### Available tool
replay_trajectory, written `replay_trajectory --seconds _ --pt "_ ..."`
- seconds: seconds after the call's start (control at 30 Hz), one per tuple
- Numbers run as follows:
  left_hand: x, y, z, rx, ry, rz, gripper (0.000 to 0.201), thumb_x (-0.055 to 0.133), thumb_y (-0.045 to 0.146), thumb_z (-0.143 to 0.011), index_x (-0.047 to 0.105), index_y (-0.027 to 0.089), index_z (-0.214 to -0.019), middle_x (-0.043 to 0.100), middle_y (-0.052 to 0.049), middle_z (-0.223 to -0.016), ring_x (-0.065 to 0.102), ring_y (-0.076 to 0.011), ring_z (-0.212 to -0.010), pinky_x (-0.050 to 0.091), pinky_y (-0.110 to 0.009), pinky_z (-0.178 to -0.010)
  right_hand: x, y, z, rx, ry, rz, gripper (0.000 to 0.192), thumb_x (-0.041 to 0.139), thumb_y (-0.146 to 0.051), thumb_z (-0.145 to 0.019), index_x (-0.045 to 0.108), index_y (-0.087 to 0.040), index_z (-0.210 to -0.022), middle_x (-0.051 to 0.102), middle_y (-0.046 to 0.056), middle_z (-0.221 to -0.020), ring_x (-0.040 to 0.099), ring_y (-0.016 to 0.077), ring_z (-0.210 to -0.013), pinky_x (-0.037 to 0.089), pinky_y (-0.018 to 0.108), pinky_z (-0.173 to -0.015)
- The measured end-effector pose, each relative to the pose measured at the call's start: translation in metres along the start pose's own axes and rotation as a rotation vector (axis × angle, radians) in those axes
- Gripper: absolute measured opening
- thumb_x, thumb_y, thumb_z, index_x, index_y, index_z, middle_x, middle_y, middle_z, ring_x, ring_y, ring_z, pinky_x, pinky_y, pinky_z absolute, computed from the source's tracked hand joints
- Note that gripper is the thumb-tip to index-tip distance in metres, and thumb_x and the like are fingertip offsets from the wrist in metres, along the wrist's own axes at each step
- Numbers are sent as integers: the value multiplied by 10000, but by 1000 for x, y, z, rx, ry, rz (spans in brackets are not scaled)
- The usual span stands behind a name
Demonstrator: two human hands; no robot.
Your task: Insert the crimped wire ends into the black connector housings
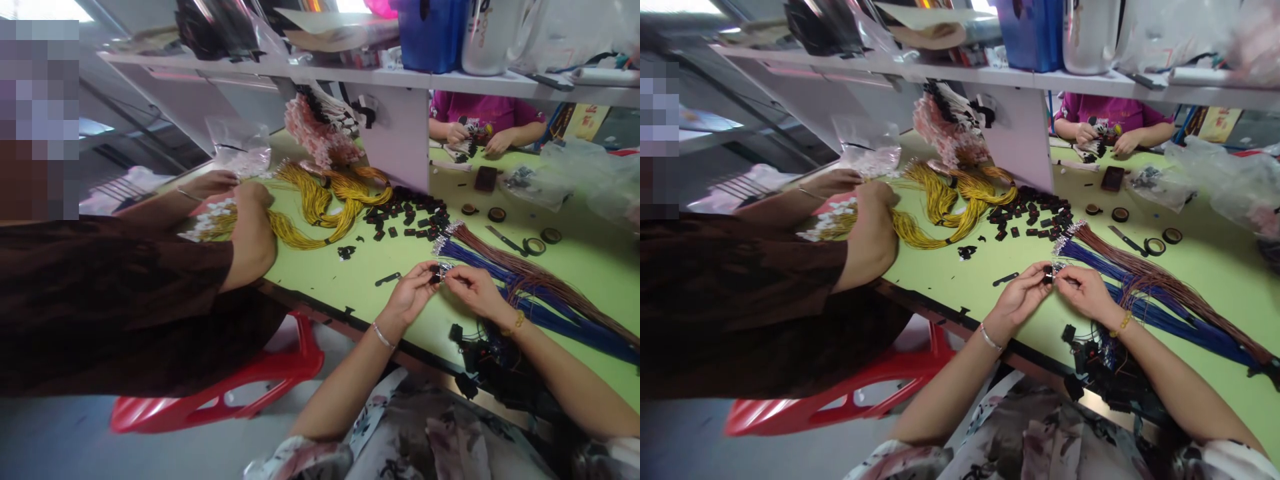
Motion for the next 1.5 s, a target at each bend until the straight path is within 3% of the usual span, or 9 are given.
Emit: replay_trajectory --seconds 0.13,0.4,1.1,1.5 --pt "2 -2 2 -12 -7 26 201 600 60 -752 650 115 -938 605 -59 -898 563 -107 -785 457 -217 -709 2 2 3 39 1 123 182 508 -230 -819 603 -174 -674 539 -23 -584 410 94 -528 306 213 -532" --pt "2 -5 3 -33 -28 40 213 590 56 -761 644 111 -960 610 -64 -880 568 -114 -778 455 -222 -712 2 1 4 51 25 230 196 496 -229 -770 563 -170 -596 526 -13 -547 402 95 -507 286 220 -530" --pt "-1 -7 6 -5 -52 -65 234 662 104 -726 655 138 -957 600 -52 -938 551 -111 -798 445 -245 -739 6 9 3 145 -54 138 171 498 -230 -738 549 -171 -586 489 -35 -506 349 88 -484 264 222 -496" --pt "0 -11 6 129 41 -282 317 765 207 -655 641 145 -941 611 -23 -810 537 -84 -693 442 -216 -667 9 18 2 150 -75 -2 172 482 -239 -765 506 -174 -608 470 -37 -543 362 89 -512 298 210 -512"
Point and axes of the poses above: each hand's wrist, its own z-axis away from the middle knuckle, its own x-axis out of the palm, y = z × x, the point moved 3 cm from there along -z, towards the middle knuckle
